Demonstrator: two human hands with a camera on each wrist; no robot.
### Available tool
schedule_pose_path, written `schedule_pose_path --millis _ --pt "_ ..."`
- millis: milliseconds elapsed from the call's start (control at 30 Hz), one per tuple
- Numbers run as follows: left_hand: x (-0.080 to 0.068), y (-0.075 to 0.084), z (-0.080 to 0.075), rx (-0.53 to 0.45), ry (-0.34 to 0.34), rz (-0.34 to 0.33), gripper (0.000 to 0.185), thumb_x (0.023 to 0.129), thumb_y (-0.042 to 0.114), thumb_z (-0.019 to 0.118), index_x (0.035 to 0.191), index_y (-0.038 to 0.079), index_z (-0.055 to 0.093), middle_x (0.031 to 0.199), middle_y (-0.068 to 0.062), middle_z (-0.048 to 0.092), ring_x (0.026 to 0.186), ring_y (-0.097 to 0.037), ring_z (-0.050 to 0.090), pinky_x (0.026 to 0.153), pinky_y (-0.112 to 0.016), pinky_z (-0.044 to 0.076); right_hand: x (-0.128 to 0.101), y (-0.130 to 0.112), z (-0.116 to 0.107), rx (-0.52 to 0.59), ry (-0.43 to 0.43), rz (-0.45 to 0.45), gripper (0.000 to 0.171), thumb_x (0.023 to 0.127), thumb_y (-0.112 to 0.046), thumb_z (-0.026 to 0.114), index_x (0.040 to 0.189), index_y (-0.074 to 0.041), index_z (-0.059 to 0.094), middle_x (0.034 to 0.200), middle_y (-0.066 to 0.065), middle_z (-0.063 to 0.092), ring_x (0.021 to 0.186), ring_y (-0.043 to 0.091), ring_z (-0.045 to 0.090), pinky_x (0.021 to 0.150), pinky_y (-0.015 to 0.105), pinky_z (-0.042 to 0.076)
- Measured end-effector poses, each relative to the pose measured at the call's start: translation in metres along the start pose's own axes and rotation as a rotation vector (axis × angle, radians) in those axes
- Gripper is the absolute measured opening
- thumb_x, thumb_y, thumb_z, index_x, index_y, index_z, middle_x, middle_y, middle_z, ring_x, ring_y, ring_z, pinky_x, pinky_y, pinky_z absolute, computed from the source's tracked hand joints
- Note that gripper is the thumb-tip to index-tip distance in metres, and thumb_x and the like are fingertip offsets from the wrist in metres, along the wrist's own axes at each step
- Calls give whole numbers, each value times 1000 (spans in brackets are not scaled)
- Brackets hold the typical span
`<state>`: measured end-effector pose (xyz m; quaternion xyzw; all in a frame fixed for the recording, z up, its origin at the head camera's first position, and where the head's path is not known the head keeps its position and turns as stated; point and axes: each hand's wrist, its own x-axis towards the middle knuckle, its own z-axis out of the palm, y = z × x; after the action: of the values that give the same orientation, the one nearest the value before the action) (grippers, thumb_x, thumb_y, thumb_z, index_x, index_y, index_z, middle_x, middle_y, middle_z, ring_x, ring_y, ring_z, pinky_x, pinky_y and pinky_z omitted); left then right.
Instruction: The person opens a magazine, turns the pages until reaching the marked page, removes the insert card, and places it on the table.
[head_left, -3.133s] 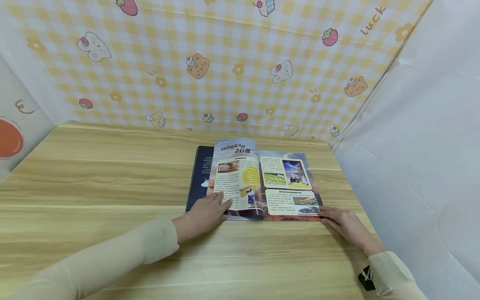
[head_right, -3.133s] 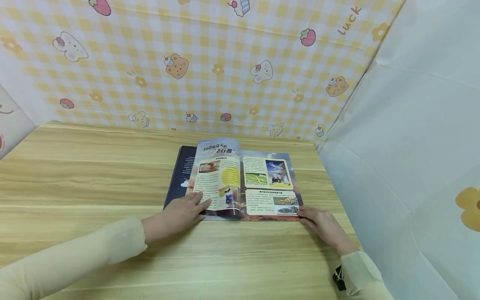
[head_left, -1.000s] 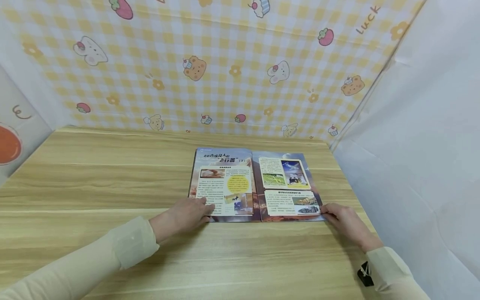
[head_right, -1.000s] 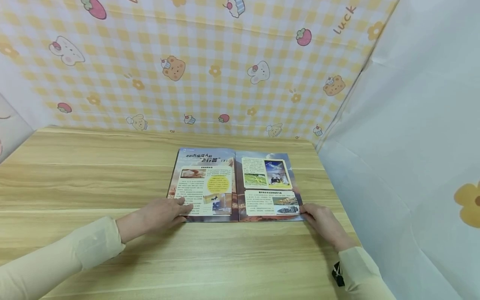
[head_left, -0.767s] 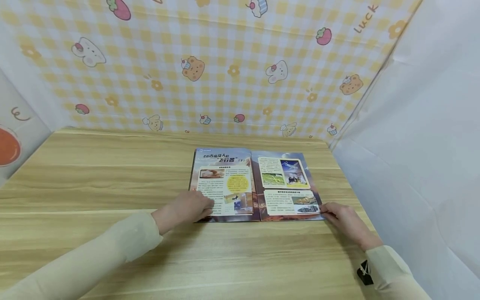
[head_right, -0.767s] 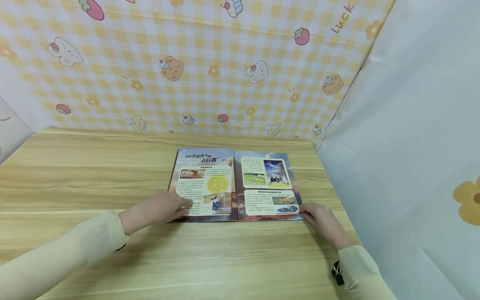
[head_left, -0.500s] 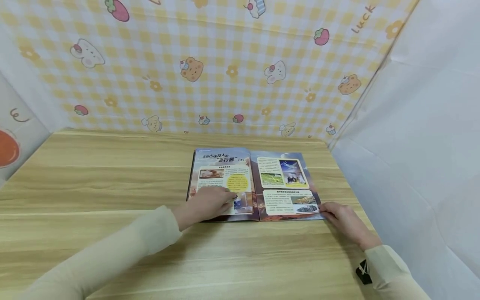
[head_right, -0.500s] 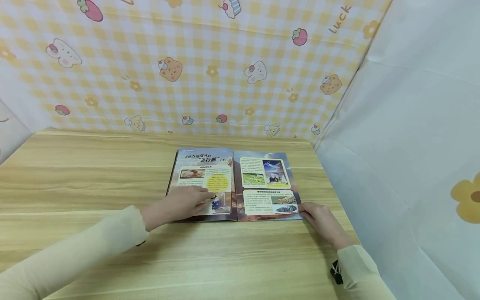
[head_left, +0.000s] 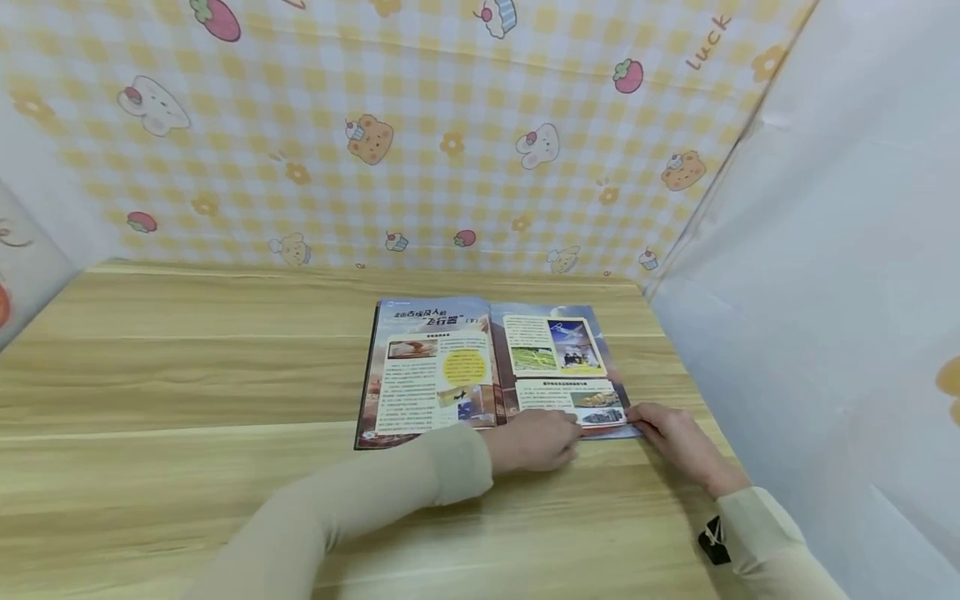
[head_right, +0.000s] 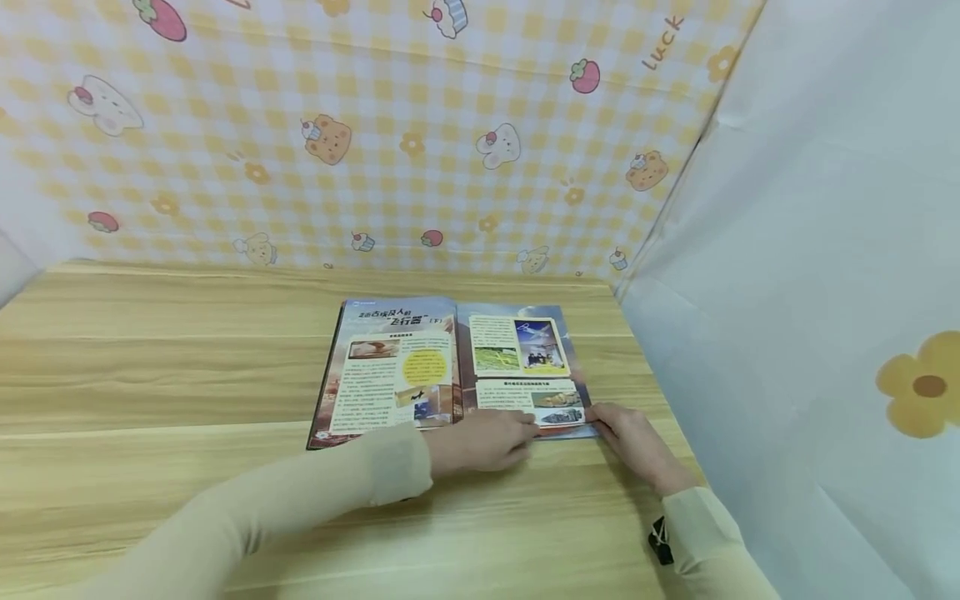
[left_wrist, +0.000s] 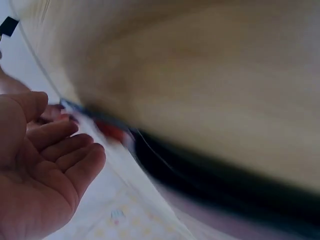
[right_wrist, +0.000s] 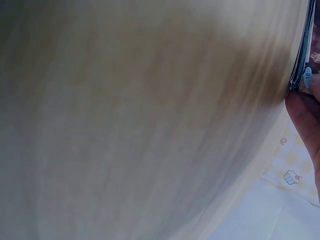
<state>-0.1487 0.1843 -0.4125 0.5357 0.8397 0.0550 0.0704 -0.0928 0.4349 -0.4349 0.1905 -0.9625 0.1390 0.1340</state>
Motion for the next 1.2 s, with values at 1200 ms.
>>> schedule_pose_path --millis 1200 --pt "58 27 20 87 116 -68 58 94 11 53 147 22 31 100 -3 70 94 -14 65 72 -24 54 -3 1 0 105 -33 124 19 82 7 65 99 -3 65 95 11 70 86 27 67 73 38 56"
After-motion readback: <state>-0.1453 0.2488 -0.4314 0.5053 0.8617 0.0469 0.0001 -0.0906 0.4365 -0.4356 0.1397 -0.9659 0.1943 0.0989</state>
